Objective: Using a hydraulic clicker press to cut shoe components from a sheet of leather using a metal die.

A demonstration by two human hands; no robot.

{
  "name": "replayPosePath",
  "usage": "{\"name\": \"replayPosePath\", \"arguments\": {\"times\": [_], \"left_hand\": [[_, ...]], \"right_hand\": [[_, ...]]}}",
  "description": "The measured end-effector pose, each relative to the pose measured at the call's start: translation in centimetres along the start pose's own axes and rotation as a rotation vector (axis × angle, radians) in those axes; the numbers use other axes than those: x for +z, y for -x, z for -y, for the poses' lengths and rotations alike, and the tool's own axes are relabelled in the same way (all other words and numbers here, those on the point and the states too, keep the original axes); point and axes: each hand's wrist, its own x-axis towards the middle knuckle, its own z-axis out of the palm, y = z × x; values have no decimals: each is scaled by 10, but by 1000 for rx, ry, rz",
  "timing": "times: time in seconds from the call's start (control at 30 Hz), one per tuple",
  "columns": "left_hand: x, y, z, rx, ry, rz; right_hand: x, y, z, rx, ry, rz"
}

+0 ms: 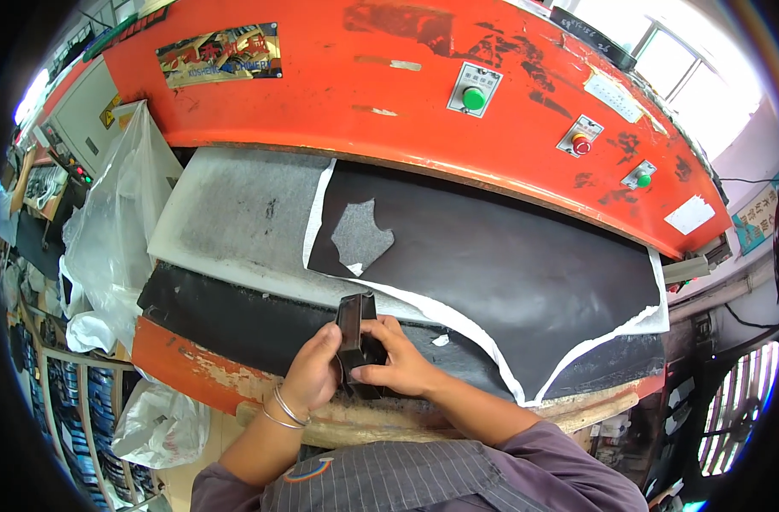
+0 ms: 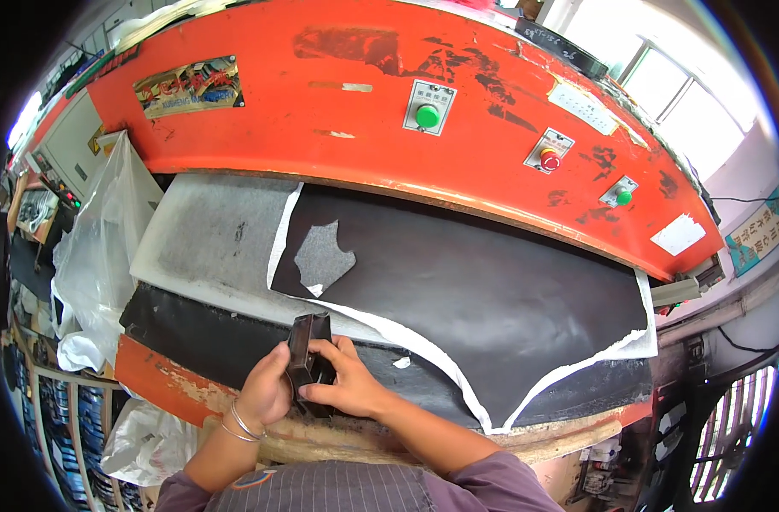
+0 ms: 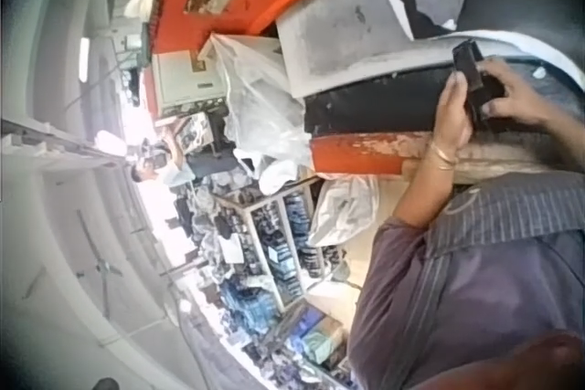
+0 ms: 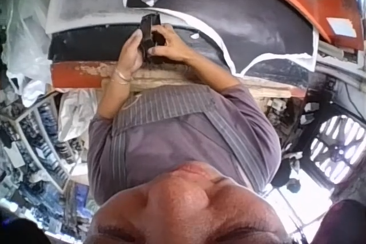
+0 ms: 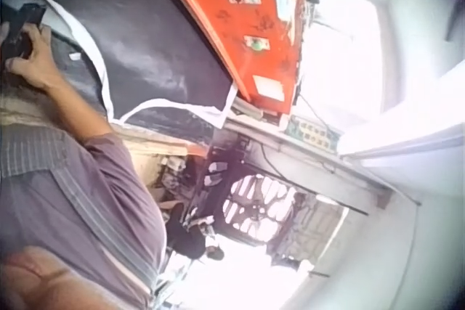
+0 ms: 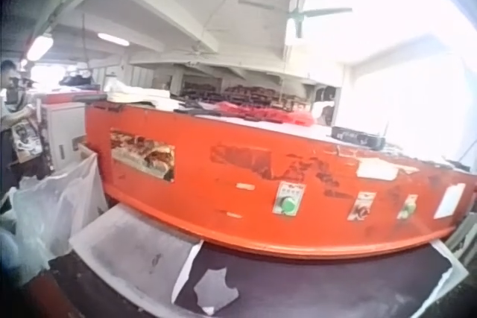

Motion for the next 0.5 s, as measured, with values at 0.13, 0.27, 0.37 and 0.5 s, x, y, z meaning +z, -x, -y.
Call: {"name": "replayPosePath", "arguments": {"times": [0.13,0.27,0.37,0.5], "left_hand": [[-25,-1,8,-57,7,22],[-29,-3,14,-50,-130,-54],[-50,5,1,82,-343,-337],[-104,13,-55,337,-1390,-508]], "right_hand": [[-3,3,-9,17,50,62],[-4,6,-13,-60,84,66],[-23,6,6,-15,91,-42],[-84,-40,33,264,528,-405]]}}
